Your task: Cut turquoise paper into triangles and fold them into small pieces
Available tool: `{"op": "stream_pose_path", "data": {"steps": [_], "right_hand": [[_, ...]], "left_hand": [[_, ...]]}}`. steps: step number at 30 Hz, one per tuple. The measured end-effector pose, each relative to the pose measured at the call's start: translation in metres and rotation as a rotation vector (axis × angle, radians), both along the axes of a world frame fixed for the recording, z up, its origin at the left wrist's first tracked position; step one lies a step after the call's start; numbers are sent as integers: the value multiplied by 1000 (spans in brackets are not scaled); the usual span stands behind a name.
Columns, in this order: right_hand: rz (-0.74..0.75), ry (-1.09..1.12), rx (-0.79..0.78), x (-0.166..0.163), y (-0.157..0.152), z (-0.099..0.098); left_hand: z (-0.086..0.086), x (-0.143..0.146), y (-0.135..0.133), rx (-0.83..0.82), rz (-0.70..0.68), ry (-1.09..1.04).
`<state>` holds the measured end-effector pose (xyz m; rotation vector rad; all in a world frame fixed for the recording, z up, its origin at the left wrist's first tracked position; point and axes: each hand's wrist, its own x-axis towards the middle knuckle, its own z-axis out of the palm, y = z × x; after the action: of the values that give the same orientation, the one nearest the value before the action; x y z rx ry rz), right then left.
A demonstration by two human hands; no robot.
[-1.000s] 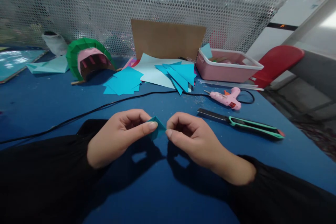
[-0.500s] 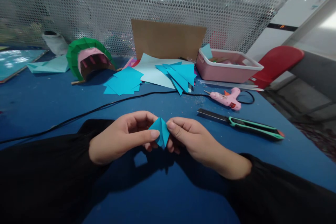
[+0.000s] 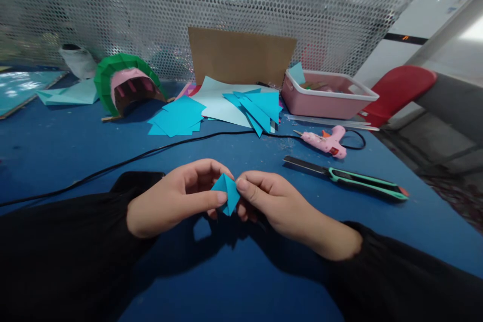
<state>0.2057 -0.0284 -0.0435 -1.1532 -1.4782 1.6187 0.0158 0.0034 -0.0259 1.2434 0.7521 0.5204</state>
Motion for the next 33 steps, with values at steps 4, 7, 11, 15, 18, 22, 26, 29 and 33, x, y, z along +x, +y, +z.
{"op": "stream_pose_path", "data": {"steps": [4, 7, 11, 15, 18, 22, 26, 29, 33], "right_hand": [[24, -107, 86, -2, -1, 2], [58, -171, 158, -2, -2, 3], [21, -301, 364, -2, -2, 4], [-11, -408, 542, -1, -2, 5], [-37, -433, 587, -1, -2, 6], [-78, -466, 589, -2, -4, 7], [-91, -478, 612, -3, -4, 9], [-105, -466, 606, -4, -4, 10], [-152, -436, 540, -3, -5, 9]], "left_hand": [[0, 1, 0, 5, 29, 103], [1, 1, -1, -21, 18, 119], [3, 1, -2, -45, 41, 31], [3, 1, -1, -22, 70, 56], [2, 1, 0, 9, 78, 75], [1, 0, -1, 71, 93, 70], [1, 0, -3, 129, 82, 48], [0, 0, -3, 181, 89, 7], [-2, 0, -4, 170, 101, -7]]}}
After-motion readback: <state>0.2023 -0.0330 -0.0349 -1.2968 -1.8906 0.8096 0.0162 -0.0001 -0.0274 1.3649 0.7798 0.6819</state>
